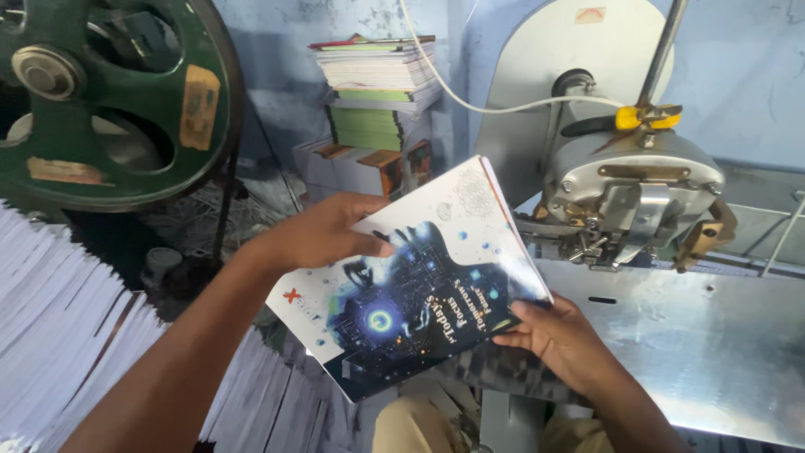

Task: The person places a book cover onto a binding machine, aligns it, and operates the machine to stitch the spine. The person then removes the bound book and places it on a stack, repeating the process with additional covers.

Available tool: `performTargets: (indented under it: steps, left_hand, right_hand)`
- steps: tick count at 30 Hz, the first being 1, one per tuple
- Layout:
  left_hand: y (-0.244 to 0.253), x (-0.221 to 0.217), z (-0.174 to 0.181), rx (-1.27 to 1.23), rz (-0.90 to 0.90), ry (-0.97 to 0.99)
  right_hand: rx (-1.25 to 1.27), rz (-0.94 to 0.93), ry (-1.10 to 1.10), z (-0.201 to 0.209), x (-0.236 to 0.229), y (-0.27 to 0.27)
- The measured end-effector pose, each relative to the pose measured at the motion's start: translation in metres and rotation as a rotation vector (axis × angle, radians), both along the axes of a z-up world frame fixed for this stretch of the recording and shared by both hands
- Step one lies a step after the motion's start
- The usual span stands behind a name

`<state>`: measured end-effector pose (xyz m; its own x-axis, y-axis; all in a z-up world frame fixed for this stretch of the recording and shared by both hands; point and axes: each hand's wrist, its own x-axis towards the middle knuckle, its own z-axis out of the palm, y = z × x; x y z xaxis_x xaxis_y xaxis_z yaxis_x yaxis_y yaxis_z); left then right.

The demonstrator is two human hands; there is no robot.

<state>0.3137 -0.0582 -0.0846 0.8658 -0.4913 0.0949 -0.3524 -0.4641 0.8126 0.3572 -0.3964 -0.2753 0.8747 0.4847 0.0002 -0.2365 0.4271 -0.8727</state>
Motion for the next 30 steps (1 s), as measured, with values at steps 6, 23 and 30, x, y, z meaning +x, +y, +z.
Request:
performTargets:
  steps: [6, 23, 30]
  left_hand:
    - [-0.023, 0.017, -0.001, 0.061, -0.053, 0.051]
    - [-0.104, 0.023, -0.018, 0.437, 0.112, -0.491]
    - [-0.130, 0.018, -0.050, 0.353, 0.135, -0.719]
  right_hand:
    - [-0.150, -0.032, -0.056, 0.006, 0.001, -0.026]
    - [-0.354, -0.186, -0.156, -0.028, -0.021, -0.061]
    - [-0.357, -0.285, -0.101, -0.052, -0.026, -0.079]
